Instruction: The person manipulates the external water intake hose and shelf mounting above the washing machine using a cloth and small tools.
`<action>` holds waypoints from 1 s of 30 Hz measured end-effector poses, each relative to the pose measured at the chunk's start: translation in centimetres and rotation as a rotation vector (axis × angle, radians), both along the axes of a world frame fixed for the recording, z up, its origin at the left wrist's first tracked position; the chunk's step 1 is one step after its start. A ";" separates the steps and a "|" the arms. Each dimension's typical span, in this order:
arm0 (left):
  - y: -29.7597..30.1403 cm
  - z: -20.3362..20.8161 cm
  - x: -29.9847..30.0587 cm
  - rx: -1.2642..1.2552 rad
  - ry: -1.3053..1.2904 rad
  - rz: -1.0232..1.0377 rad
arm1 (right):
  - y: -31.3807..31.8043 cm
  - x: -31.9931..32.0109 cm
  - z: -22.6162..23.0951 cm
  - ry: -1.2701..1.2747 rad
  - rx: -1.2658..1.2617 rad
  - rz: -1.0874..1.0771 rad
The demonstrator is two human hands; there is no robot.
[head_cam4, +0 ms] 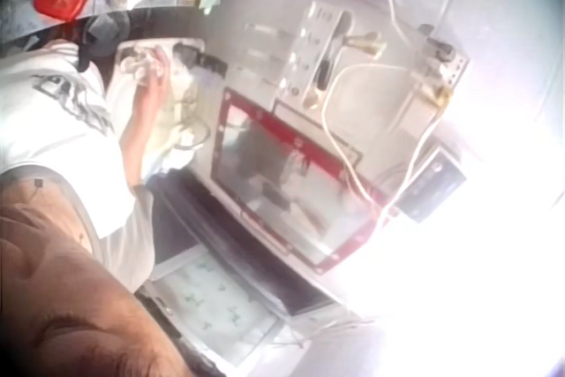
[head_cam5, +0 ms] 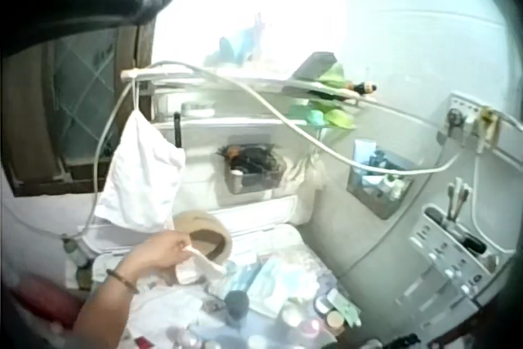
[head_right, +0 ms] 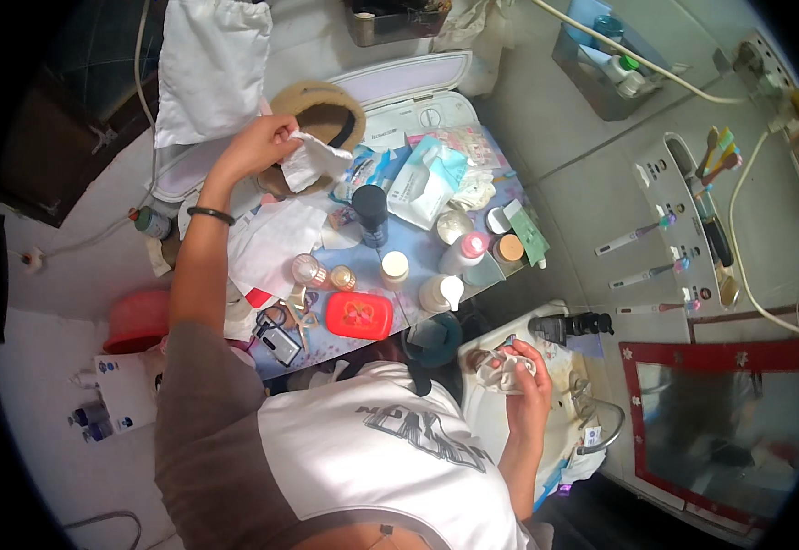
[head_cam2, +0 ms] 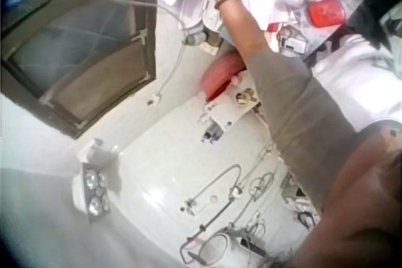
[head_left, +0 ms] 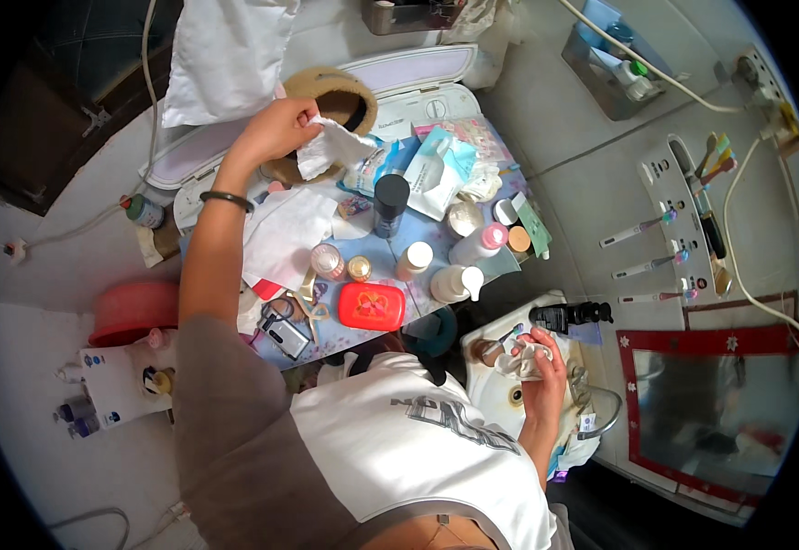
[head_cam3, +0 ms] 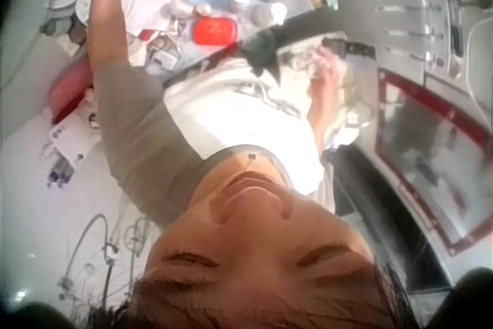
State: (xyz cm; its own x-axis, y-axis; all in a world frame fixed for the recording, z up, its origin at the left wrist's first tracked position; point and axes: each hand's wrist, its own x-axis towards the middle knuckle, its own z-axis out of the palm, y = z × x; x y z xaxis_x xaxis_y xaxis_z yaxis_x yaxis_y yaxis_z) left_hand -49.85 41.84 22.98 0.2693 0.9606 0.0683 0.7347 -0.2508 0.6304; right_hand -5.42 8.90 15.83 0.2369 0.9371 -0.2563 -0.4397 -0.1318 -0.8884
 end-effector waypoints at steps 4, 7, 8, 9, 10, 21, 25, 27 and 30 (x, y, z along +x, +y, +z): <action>-4.9 3.3 2.7 0.121 -0.409 0.002 | -1.0 0.1 0.2 -0.100 0.054 0.046; -12.0 7.1 7.4 0.115 -0.696 -0.091 | -1.6 -0.6 0.4 -0.183 0.088 0.115; -14.1 6.9 8.5 0.104 -0.703 -0.147 | -1.7 -1.1 0.6 -0.228 0.106 0.161; -16.4 6.5 9.6 0.027 -0.731 -0.248 | -1.7 -1.7 0.9 -0.275 0.148 0.227; -18.3 4.8 11.2 -0.005 -0.764 -0.328 | -1.5 -2.3 1.0 -0.273 0.148 0.230; -31.9 -8.1 22.2 -0.173 -0.355 -0.551 | -5.7 -2.6 -4.7 -0.049 -0.243 0.142; -32.8 -11.6 21.4 -0.346 -0.391 -0.288 | -6.6 -1.5 -7.4 -0.093 -0.289 0.029; -32.9 -15.6 21.2 -0.572 -0.420 -0.295 | -6.6 -1.5 -8.2 -0.128 -0.264 0.020; -32.9 -21.5 22.7 -1.183 -0.785 -0.243 | -6.7 -1.0 -11.4 -0.559 -0.134 0.193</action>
